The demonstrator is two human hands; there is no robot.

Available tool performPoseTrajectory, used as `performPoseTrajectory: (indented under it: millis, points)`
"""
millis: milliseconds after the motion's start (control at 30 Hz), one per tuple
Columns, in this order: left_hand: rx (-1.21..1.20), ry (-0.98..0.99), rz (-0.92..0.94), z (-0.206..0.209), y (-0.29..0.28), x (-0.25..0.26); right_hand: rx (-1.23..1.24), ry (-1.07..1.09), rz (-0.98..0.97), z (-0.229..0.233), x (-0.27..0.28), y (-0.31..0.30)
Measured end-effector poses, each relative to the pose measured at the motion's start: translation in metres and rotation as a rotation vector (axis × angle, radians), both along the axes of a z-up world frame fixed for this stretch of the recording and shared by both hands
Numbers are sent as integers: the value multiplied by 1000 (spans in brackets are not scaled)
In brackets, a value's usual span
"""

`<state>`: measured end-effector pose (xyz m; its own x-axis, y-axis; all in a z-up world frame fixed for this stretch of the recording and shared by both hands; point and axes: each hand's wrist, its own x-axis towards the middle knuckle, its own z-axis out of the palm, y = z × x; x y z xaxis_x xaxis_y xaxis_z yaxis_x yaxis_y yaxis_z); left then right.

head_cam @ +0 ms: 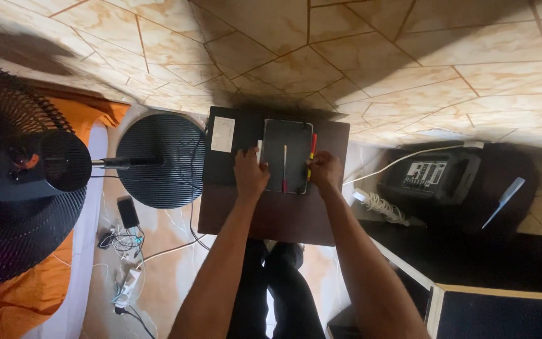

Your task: The user is seen arranging items, including books, pens, a notebook, and a laptop, between a small nightstand and a desk.

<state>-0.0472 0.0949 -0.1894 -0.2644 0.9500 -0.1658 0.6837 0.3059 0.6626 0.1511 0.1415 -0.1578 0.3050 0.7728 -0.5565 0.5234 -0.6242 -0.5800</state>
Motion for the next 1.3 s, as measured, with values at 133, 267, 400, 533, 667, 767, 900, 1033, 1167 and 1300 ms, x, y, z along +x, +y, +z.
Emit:
performPoseTrajectory:
  millis: [133, 267, 400, 533, 667, 767, 900, 1033, 1167, 1300]
  points:
    - [23, -17, 22, -2, -7, 0, -42, 99, -81, 11, -1, -1]
    - [-133, -18, -75, 18, -8, 5, -83, -35, 21, 7, -1, -5]
    - [-122, -12, 10, 11, -6, 25, 9, -19, 46, -17, 6, -5]
    - [-230, 63, 111, 23, 5, 40, 2, -84, 94, -2, 3, -5]
    - [-94, 1, 175, 11, -3, 49, -81, -60, 89, 0, 7, -3]
    - [-161, -328, 337, 2, -6, 46, -9, -15, 52, -11, 14, -5]
    - [-132, -519, 413, -14, -3, 33, -52, 73, 36, 0, 11, -7]
    - [-239, -681, 332, 0, -10, 21, -72, 156, -38, 2, 0, -10]
    - [-280, -762, 327, 38, -11, 15, -34, 29, -28, -4, -5, -13]
    - [-225, -791, 292, 23, -18, 12, -54, 42, -40, 9, -14, -26]
